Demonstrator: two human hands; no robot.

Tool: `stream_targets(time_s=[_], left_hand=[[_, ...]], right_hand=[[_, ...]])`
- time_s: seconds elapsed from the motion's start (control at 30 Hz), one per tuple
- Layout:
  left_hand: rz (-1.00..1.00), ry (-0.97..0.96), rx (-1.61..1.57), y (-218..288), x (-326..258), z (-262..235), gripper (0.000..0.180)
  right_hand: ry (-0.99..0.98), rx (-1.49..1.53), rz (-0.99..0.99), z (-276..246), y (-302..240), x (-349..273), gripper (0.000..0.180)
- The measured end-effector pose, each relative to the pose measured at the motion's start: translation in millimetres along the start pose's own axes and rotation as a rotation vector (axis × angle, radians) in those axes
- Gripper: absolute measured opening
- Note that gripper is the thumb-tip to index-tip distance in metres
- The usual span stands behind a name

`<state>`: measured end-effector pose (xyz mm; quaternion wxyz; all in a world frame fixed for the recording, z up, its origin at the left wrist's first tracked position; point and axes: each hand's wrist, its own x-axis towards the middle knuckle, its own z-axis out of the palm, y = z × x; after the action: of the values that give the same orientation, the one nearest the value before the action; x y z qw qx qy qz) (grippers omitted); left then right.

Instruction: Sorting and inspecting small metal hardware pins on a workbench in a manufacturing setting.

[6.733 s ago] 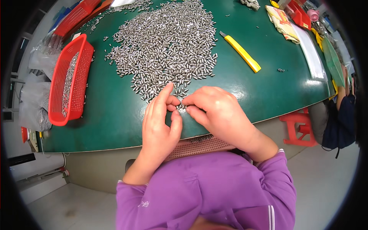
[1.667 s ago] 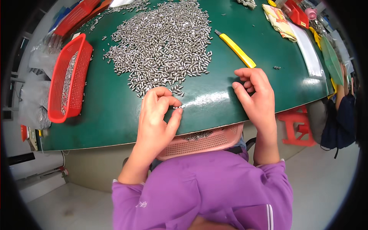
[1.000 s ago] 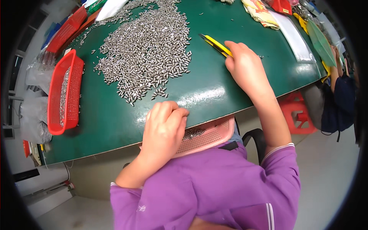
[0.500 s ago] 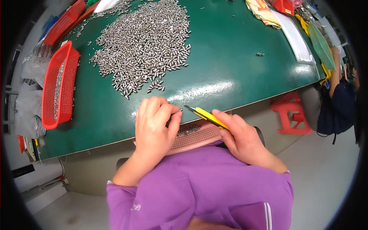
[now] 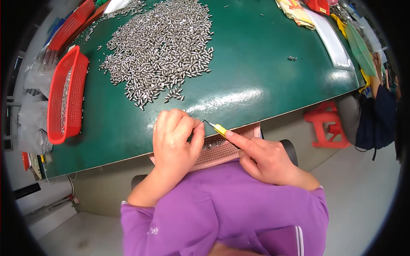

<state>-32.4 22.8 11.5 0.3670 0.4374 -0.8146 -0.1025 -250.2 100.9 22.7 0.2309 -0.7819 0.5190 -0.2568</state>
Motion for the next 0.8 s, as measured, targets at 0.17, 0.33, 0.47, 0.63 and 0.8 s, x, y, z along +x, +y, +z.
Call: stream_targets(time_s=[0.17, 0.33, 0.47, 0.63, 0.8], left_hand=[[-0.035, -0.011, 0.001, 0.4, -1.3, 0.8, 0.014], [-0.021, 0.0, -0.014, -1.1, -1.3, 2.3, 0.014], [-0.029, -0.007, -0.019, -1.4, -1.2, 1.9, 0.015], [-0.022, -0.016, -0.024, -2.0, -0.6, 1.5, 0.015], [-0.007, -0.017, -0.057, -3.3, 0.9, 2.1, 0.016]], right_hand=[[0.012, 0.043, 0.004, 0.5, -0.1, 0.2, 0.066], [0.028, 0.064, -0.006, 4.3, 3.3, -0.6, 0.065], [0.036, 0.086, -0.016, 4.5, 5.3, 0.7, 0.064], [0.06, 0.127, -0.027, 6.7, 8.3, 1.2, 0.063], [0.023, 0.139, -0.006, 2.9, 8.1, 3.2, 0.061]])
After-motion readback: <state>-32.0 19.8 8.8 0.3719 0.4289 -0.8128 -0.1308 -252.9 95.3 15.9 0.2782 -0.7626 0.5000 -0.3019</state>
